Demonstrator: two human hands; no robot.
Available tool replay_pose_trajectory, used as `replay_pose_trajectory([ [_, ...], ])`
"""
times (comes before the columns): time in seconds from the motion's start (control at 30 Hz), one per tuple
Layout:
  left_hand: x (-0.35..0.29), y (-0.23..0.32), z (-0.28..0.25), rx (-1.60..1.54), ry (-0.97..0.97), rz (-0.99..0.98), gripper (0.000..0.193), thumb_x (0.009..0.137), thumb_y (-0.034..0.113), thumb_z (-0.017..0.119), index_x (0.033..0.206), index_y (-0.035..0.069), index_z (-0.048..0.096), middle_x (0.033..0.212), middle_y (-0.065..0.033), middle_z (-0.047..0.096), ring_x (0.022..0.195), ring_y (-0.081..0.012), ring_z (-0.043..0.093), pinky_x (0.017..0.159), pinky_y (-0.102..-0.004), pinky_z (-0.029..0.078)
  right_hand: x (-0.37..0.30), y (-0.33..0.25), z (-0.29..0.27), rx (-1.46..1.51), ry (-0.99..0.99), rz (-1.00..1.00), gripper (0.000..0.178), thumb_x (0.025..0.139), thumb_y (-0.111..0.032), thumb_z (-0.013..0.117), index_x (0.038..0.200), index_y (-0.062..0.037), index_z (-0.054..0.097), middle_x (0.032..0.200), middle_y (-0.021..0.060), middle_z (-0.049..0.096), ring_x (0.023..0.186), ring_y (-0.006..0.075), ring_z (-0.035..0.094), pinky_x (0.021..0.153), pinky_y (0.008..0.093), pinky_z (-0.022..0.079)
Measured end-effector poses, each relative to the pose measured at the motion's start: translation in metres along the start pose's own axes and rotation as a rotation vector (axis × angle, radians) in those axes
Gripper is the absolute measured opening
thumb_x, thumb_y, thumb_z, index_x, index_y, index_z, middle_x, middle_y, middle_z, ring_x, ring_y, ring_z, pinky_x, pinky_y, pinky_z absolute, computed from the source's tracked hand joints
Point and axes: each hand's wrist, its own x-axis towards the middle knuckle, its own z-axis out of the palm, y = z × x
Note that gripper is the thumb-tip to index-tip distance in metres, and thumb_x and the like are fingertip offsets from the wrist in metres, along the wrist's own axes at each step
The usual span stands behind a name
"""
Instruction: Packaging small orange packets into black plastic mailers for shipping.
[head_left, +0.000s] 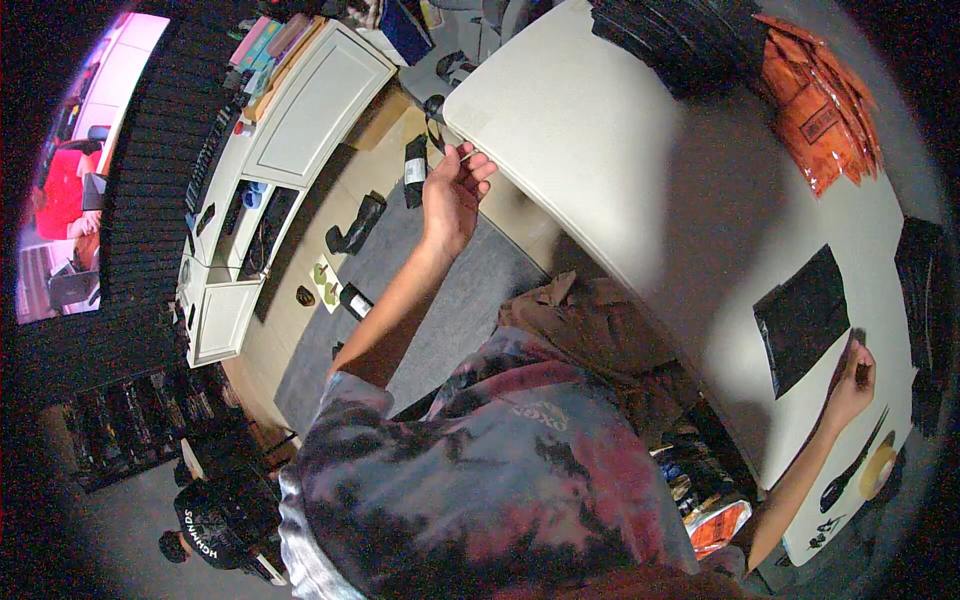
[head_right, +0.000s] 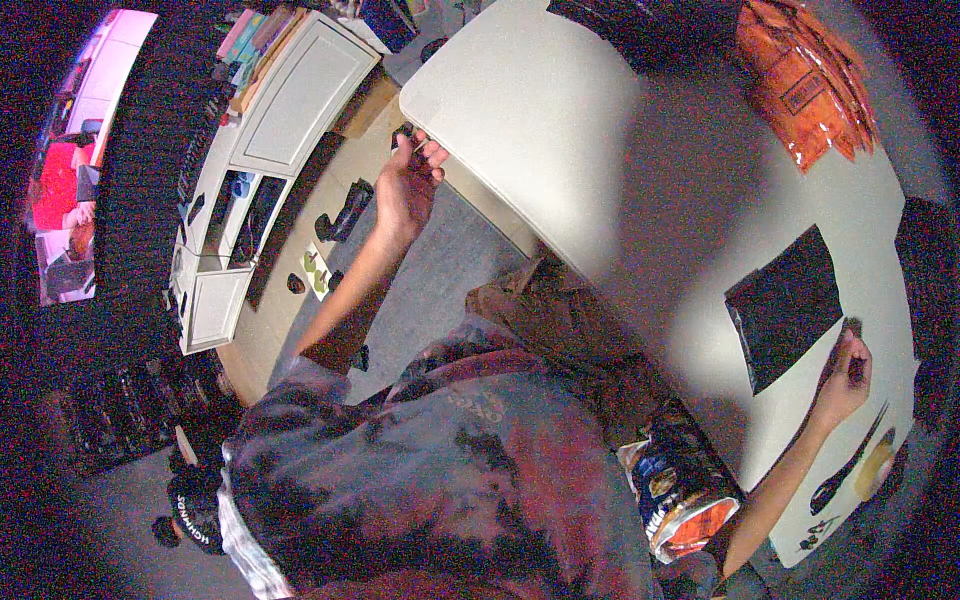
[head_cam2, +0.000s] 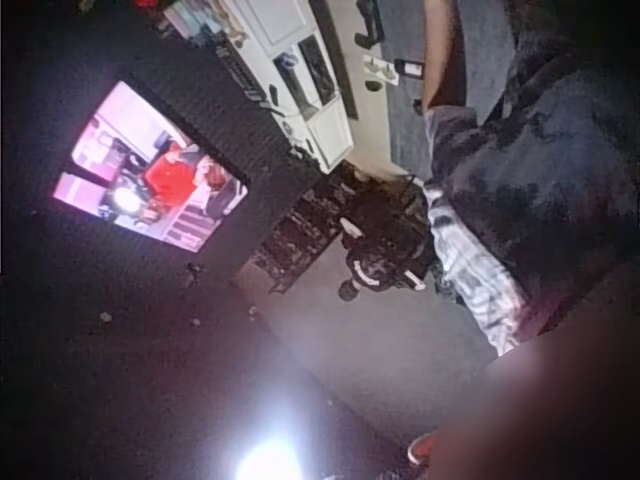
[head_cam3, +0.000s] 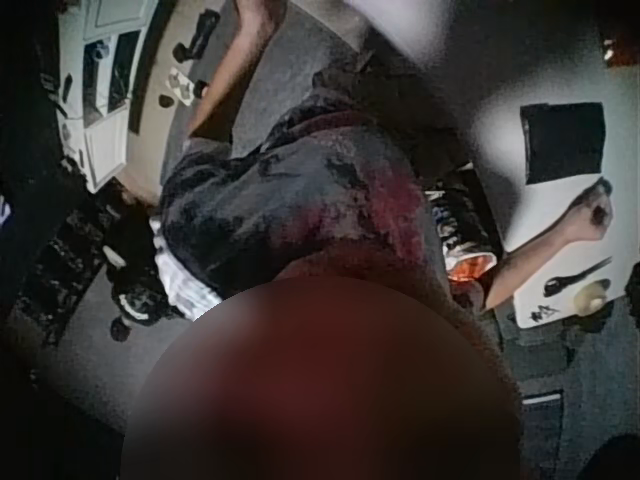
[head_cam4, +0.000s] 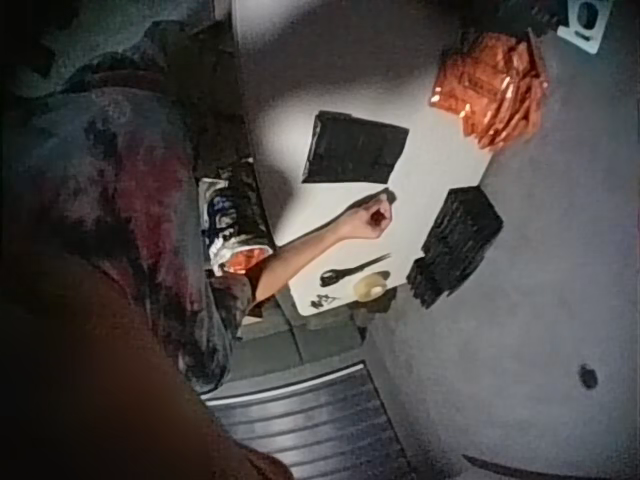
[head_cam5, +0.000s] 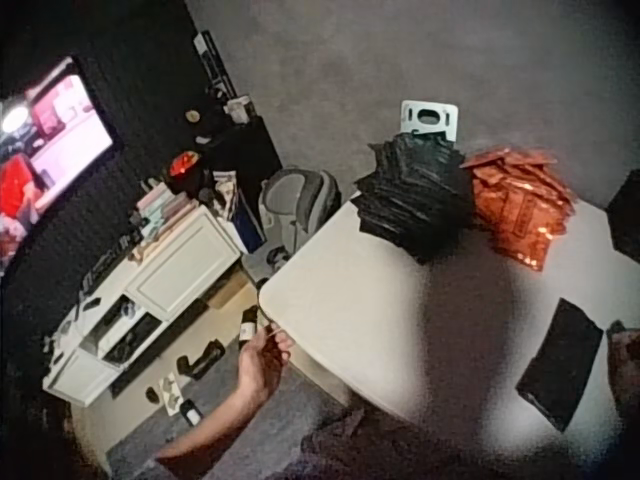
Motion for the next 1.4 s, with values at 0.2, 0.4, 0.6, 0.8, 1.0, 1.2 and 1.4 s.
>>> replay_pose_trajectory([
  [0.2,0.003,-0.005,-0.006,0.045,-0.064,0.07,0.025,0.106,0.025,0.044,0.12,0.007,0.053,0.103,-0.0041,0.066,0.093,-0.0157,0.065,0.072,-0.0277,0.046,0.001,0.0,-0.002,-0.028,-0.016,-0.06,0.015,0.095,-0.012,0.07,0.097,0.0029,0.067,0.096,0.004,0.068,0.089,0.0122,0.059,0.087,0.0264,0.048],
  [0.4,0.007,-0.004,-0.007,0.004,-0.084,0.081,0.018,0.105,0.019,0.047,0.112,0.006,0.057,0.099,-0.0072,0.069,0.089,-0.0185,0.069,0.069,-0.0281,0.046,0.003,0.008,-0.005,-0.102,-0.013,-0.06,0.021,0.095,-0.019,0.07,0.099,0.002,0.069,0.098,0.0048,0.071,0.09,0.0135,0.061,0.088,0.0283,0.048],
  [0.6,0.002,-0.005,-0.011,0.042,-0.049,0.105,0.017,0.104,0.019,0.047,0.109,0.005,0.057,0.099,-0.009,0.069,0.092,-0.0213,0.07,0.069,-0.0286,0.045,0.001,0.003,-0.002,-0.065,-0.009,-0.068,0.021,0.094,-0.02,0.071,0.098,0.0008,0.07,0.096,0.0042,0.07,0.089,0.0135,0.061,0.088,0.0284,0.048],
  [0.8,0.017,-0.021,-0.065,0.134,0.015,-0.02,0.021,0.101,0.023,0.053,0.11,0.004,0.057,0.095,-0.009,0.068,0.091,-0.0224,0.07,0.065,-0.0299,0.046,0.004,0.015,-0.007,-0.043,-0.012,-0.091,0.022,0.094,-0.02,0.071,0.098,0.0016,0.07,0.096,0.0047,0.07,0.09,0.0139,0.061,0.088,0.0289,0.047],
  [1.0,0.025,-0.052,-0.121,0.738,0.087,0.202,0.019,0.097,0.014,0.058,0.11,0.001,0.061,0.085,-0.0096,0.07,0.083,-0.0216,0.07,0.066,-0.0326,0.053,0.0,-0.001,0.001,-0.077,-0.02,-0.097,0.024,0.094,-0.021,0.071,0.097,0.0021,0.069,0.095,0.0051,0.069,0.089,0.0143,0.061,0.088,0.0285,0.047],
  [1.2,0.021,0.012,-0.074,0.59,0.02,-0.037,0.063,0.104,0.057,0.036,0.105,0.001,0.064,0.092,-0.0111,0.071,0.074,-0.0177,0.068,0.058,-0.03,0.046,0.0,0.007,-0.009,-0.215,-0.025,-0.074,0.02,0.098,-0.015,0.064,0.103,0.0044,0.067,0.102,0.0082,0.071,0.096,0.0154,0.064,0.093,0.0283,0.048],
  [1.4,0.016,0.037,-0.012,0.579,-0.012,0.092,0.063,0.103,0.058,0.037,0.108,0.001,0.062,0.09,-0.0072,0.068,0.082,-0.0181,0.067,0.064,-0.0295,0.047,0.003,0.013,-0.006,-0.077,-0.008,-0.112,0.019,0.097,-0.016,0.068,0.099,0.0024,0.067,0.099,0.005,0.069,0.09,0.0126,0.062,0.086,0.0256,0.05],
])
